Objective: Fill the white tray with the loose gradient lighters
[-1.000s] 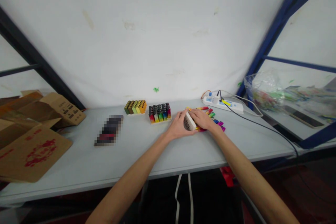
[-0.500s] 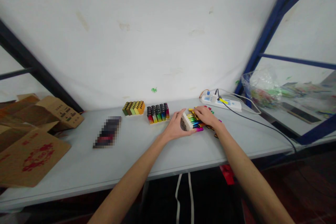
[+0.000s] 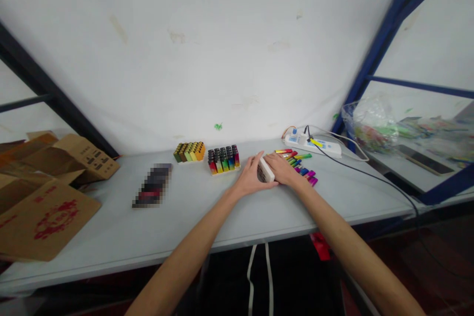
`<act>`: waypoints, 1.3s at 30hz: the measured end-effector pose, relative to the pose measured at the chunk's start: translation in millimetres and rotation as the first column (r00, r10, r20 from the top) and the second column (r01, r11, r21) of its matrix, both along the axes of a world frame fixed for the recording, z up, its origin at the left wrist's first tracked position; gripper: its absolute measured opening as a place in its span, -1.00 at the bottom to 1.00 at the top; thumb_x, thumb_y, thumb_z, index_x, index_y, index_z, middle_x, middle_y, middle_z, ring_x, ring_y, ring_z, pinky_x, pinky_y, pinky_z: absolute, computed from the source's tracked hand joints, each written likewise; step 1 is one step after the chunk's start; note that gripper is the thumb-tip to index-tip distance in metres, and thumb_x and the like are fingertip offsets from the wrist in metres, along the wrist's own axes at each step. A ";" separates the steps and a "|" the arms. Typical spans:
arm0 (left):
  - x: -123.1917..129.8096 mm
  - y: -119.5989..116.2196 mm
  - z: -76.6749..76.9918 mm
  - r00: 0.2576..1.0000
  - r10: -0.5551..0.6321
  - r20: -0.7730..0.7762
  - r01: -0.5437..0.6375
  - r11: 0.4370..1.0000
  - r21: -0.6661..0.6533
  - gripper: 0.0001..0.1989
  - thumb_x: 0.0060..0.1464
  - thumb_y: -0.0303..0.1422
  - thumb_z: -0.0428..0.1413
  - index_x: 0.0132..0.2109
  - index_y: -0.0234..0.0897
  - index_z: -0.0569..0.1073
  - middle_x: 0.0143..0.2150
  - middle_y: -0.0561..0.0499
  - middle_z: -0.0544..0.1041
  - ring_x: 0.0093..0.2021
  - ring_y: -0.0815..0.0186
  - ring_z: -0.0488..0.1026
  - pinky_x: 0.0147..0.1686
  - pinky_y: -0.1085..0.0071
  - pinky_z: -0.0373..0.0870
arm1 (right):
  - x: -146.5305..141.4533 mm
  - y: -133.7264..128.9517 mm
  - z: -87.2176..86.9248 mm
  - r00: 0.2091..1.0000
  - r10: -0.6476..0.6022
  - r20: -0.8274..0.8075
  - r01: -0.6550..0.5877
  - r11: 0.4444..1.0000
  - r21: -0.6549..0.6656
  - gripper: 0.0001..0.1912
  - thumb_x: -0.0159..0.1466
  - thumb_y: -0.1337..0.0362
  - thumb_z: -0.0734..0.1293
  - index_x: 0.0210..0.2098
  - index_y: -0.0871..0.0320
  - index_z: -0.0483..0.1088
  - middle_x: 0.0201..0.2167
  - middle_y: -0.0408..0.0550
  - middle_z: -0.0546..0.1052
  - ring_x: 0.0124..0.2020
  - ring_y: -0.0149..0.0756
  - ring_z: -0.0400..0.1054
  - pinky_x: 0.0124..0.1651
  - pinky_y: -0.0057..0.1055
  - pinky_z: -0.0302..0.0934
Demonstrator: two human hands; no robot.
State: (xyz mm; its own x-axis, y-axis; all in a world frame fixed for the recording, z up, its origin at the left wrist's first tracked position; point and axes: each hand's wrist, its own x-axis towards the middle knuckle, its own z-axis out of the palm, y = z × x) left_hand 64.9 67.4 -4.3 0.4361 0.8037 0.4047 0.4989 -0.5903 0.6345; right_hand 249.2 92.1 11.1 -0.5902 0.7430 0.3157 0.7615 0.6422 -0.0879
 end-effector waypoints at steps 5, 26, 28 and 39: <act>-2.7 -4.4 6.1 1.000 -0.007 -0.018 0.007 1.000 -0.009 0.16 -0.07 0.03 0.39 0.50 -0.12 -0.05 0.37 -0.22 0.22 0.39 -0.03 0.22 0.39 0.06 0.14 | 3.7 2.7 -3.8 0.997 -0.037 0.068 0.035 0.999 0.025 -0.67 0.50 0.28 0.12 -0.02 0.23 0.50 -0.05 0.19 0.53 0.00 -0.04 0.33 0.15 -0.17 0.14; -27.2 -8.2 16.0 0.996 -0.013 -0.094 0.010 0.999 -0.035 0.12 -0.08 0.00 0.39 0.48 -0.17 0.03 0.37 -0.23 0.23 0.39 -0.04 0.22 0.40 0.06 0.13 | 30.1 16.2 0.9 0.986 -0.092 -0.136 0.089 0.996 -0.026 -0.65 0.50 0.29 0.13 -0.17 0.22 0.54 -0.21 0.08 0.56 -0.09 -0.16 0.37 0.08 -0.27 0.15; -23.3 -8.4 15.0 0.998 -0.007 -0.070 0.005 1.000 -0.029 0.13 -0.08 0.01 0.39 0.49 -0.17 0.02 0.37 -0.23 0.23 0.39 -0.03 0.22 0.40 0.07 0.13 | 21.5 11.2 3.7 0.980 -0.094 -0.176 0.093 0.996 -0.012 -0.66 0.50 0.30 0.13 -0.12 0.21 0.53 -0.15 0.09 0.58 -0.04 -0.16 0.39 0.12 -0.25 0.14; -27.0 -7.3 14.9 0.996 -0.050 -0.069 0.048 0.998 -0.028 0.12 -0.12 -0.01 0.42 0.48 -0.12 0.06 0.40 -0.19 0.24 0.42 -0.03 0.19 0.43 0.06 0.11 | -6.7 -6.6 -11.7 0.997 -0.015 0.075 0.011 0.999 0.046 -0.63 0.46 0.28 0.15 0.17 0.20 0.39 0.11 0.22 0.47 0.15 0.00 0.30 0.36 0.00 -0.03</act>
